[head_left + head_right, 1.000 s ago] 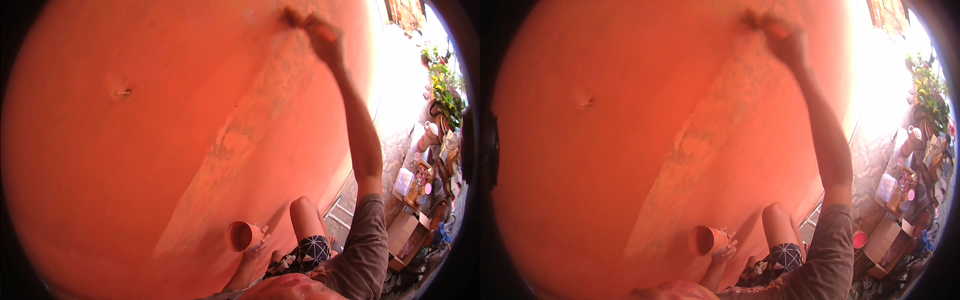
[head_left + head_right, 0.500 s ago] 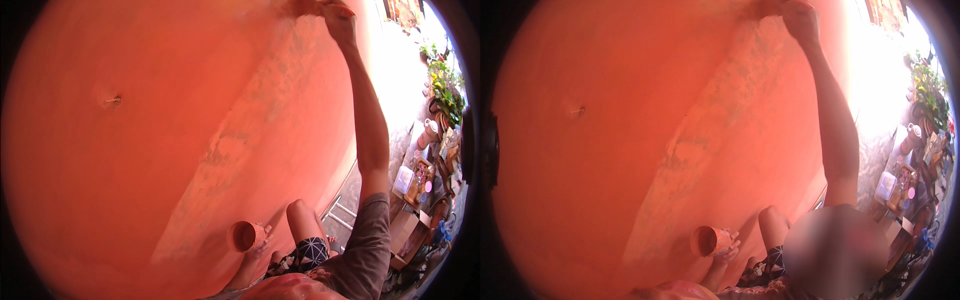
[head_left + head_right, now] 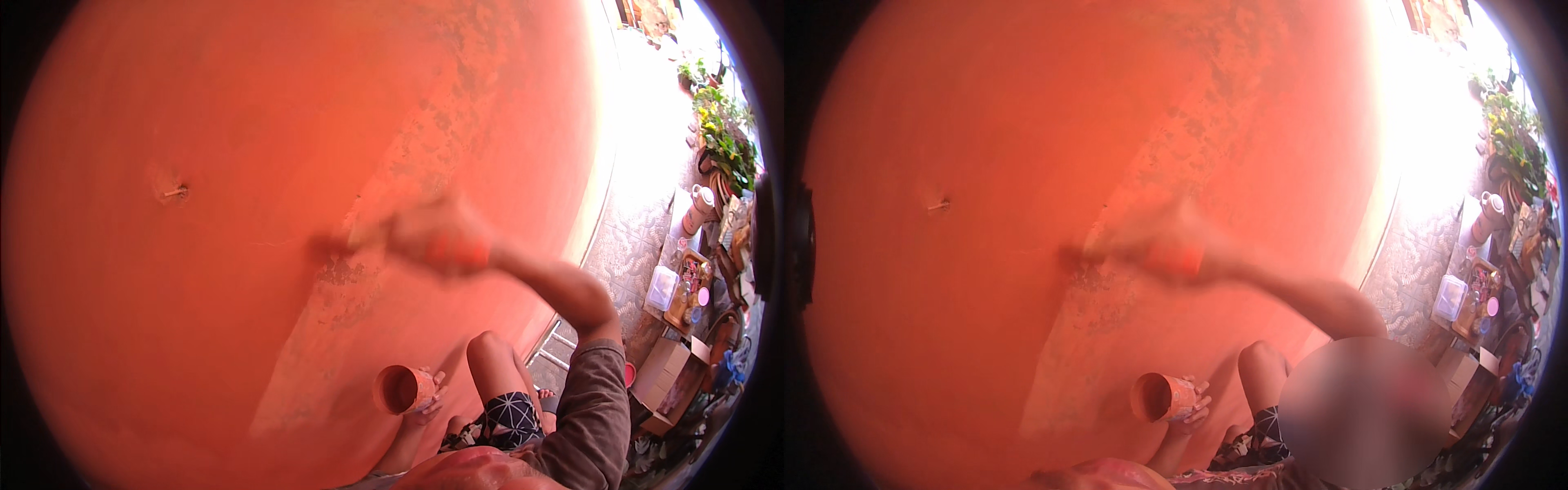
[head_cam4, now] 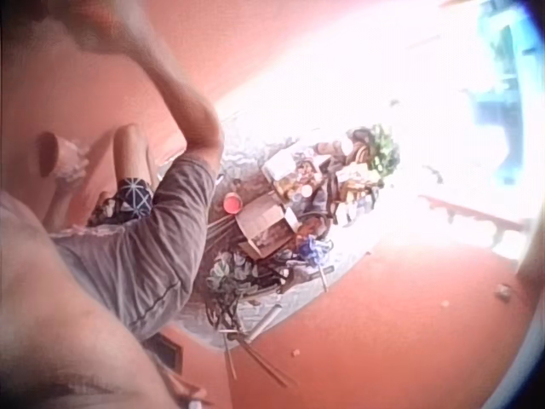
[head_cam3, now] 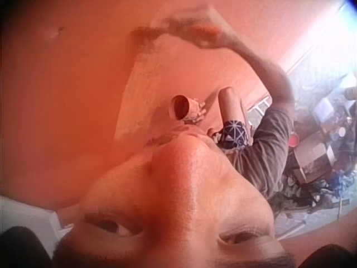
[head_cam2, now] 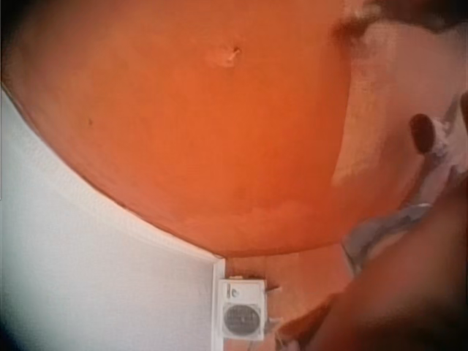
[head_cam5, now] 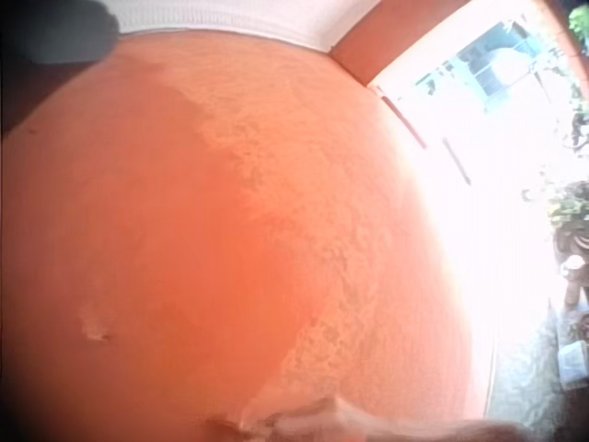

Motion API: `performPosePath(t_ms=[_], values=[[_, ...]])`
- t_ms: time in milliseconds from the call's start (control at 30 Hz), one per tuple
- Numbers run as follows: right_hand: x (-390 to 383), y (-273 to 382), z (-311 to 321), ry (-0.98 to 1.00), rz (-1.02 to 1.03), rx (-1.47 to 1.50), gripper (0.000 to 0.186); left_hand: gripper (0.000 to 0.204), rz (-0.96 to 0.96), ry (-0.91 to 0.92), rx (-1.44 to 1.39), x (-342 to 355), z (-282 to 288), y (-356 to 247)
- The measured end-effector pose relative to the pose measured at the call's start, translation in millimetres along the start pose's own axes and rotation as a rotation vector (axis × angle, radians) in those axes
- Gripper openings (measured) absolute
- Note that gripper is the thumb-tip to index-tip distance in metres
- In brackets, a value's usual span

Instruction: The person paints a ceiling using a paintbrush and a small container of paint. They repeatedly dip the brush into the container and apply paint to the ceiling surface in broad strokes.

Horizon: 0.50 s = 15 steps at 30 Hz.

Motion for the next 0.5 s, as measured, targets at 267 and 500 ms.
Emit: performPosePath(t_ms=[267,500], values=[[-4,-79,219,-0.923,-0.376,-0.710,0.011,0.044,-0.031,0.040,0.037,-8,-10,4],[-25,-26,24,-0.187,0.066,-0.610,0.018,0.040,-0.033,0.024,0.019,-10,0,1]])
Point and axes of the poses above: each hand's wrist, its own x-axis towards the middle knuckle, its own z-axis out of the back of the hand, y = z × x, the point moved 1 cm from there along x, towards the middle knuckle, and after that the axes turned 1 degree about -z, right-handed, at the moved point
